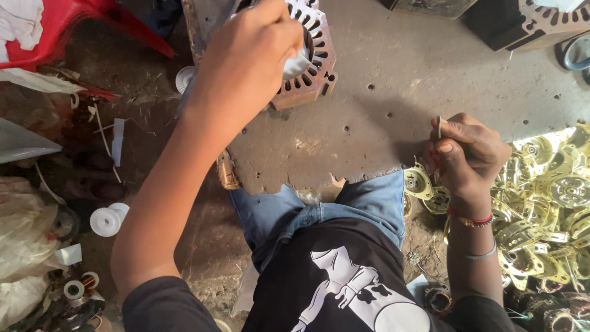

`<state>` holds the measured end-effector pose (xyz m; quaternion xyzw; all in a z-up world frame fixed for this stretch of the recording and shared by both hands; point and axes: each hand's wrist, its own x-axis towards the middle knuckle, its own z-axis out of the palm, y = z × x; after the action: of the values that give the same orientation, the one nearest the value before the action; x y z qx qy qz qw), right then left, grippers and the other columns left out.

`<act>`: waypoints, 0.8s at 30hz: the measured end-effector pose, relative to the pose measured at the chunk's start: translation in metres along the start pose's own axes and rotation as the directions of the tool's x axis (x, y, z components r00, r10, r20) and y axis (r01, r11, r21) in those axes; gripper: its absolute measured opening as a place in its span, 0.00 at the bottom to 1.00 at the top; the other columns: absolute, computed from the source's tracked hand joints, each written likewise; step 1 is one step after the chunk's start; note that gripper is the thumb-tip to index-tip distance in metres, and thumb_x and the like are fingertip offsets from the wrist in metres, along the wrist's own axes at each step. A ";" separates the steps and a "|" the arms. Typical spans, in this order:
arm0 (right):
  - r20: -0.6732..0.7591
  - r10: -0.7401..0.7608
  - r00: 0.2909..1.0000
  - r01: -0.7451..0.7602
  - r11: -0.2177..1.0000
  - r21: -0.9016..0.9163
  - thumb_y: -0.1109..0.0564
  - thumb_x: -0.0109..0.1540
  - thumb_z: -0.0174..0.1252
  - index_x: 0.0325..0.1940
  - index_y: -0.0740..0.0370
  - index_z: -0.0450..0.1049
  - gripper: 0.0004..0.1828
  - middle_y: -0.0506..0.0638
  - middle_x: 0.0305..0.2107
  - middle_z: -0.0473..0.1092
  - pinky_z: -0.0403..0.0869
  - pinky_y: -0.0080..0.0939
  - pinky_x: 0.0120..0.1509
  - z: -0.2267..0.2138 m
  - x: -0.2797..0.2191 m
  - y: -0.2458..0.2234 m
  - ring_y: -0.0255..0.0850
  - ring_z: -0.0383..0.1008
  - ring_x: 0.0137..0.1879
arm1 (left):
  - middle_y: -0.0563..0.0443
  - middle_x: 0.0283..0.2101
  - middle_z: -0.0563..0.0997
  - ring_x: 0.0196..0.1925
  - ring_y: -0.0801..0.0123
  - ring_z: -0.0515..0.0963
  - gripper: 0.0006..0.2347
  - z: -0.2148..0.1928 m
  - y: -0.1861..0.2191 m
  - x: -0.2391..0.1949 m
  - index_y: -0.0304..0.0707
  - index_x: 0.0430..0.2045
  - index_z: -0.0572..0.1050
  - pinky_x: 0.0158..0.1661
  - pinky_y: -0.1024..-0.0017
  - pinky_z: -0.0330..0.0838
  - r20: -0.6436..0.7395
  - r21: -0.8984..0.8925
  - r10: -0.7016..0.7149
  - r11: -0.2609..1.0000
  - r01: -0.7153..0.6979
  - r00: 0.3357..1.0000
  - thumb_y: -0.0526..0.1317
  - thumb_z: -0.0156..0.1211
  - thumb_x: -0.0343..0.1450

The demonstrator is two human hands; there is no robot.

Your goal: The person inserts small rectangular insulating strips into the slots of a motor stator by hand.

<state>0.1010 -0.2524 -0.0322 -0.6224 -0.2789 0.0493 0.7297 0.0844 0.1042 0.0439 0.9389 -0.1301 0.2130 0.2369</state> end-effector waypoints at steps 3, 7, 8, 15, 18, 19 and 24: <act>-0.008 0.000 1.000 0.000 1.000 0.002 0.56 0.73 0.62 0.57 0.71 0.76 0.15 0.51 0.31 0.69 0.70 0.29 0.28 0.000 0.000 -0.001 0.31 0.69 0.26 | 0.46 0.40 0.80 0.45 0.53 0.81 0.03 0.014 -0.005 0.004 0.33 0.34 0.82 0.45 0.57 0.74 -0.193 0.159 0.127 0.983 -0.096 0.973 0.29 0.63 0.71; -0.012 -0.007 1.000 0.007 1.000 0.014 0.56 0.72 0.63 0.59 0.71 0.76 0.16 0.51 0.31 0.69 0.70 0.30 0.28 0.002 0.001 0.000 0.31 0.69 0.26 | 0.44 0.39 0.81 0.45 0.56 0.83 0.03 0.023 -0.003 -0.001 0.32 0.35 0.81 0.46 0.60 0.76 -0.129 0.159 0.070 0.986 -0.049 0.989 0.27 0.62 0.72; -0.015 -0.005 1.000 0.005 1.000 0.019 0.56 0.72 0.63 0.59 0.71 0.76 0.16 0.51 0.31 0.69 0.70 0.30 0.28 0.002 0.001 0.000 0.31 0.69 0.26 | 0.44 0.38 0.81 0.43 0.54 0.83 0.03 0.021 -0.001 -0.003 0.32 0.36 0.81 0.44 0.59 0.76 -0.070 0.111 0.041 0.993 -0.033 0.997 0.29 0.62 0.73; -0.035 -0.005 0.999 0.006 1.000 0.016 0.56 0.72 0.64 0.56 0.73 0.76 0.15 0.52 0.31 0.69 0.68 0.30 0.27 -0.001 -0.003 0.003 0.32 0.68 0.26 | 0.40 0.35 0.83 0.36 0.48 0.82 0.07 -0.019 0.011 -0.002 0.30 0.37 0.82 0.37 0.56 0.73 0.242 -0.081 -0.080 0.991 0.103 0.967 0.37 0.62 0.77; -0.041 -0.015 0.999 0.015 1.000 0.003 0.56 0.72 0.64 0.55 0.73 0.76 0.16 0.52 0.31 0.69 0.67 0.29 0.27 -0.003 -0.005 0.006 0.32 0.67 0.25 | 0.41 0.36 0.84 0.36 0.51 0.83 0.05 -0.028 0.002 0.000 0.31 0.35 0.83 0.38 0.57 0.75 0.164 -0.030 0.091 0.996 -0.087 0.982 0.34 0.62 0.72; -0.042 -0.023 0.999 0.022 1.000 -0.004 0.55 0.72 0.64 0.55 0.74 0.76 0.16 0.52 0.31 0.69 0.67 0.29 0.26 -0.004 -0.004 0.008 0.32 0.67 0.25 | 0.42 0.38 0.85 0.37 0.52 0.84 0.05 -0.028 -0.004 0.000 0.32 0.35 0.84 0.40 0.59 0.76 0.108 0.007 0.173 0.985 -0.175 0.979 0.32 0.63 0.70; -0.028 -0.042 0.999 0.042 0.999 0.009 0.56 0.72 0.64 0.56 0.73 0.76 0.16 0.52 0.30 0.69 0.68 0.30 0.25 -0.002 -0.002 0.007 0.31 0.68 0.24 | 0.41 0.31 0.83 0.35 0.55 0.84 0.04 0.007 -0.023 0.005 0.35 0.27 0.84 0.39 0.62 0.77 0.117 0.149 0.106 0.981 -0.123 0.987 0.30 0.66 0.63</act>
<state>0.1019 -0.2531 -0.0398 -0.6136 -0.2814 0.0266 0.7373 0.0994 0.1198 0.0313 0.9557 -0.1796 0.1848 0.1426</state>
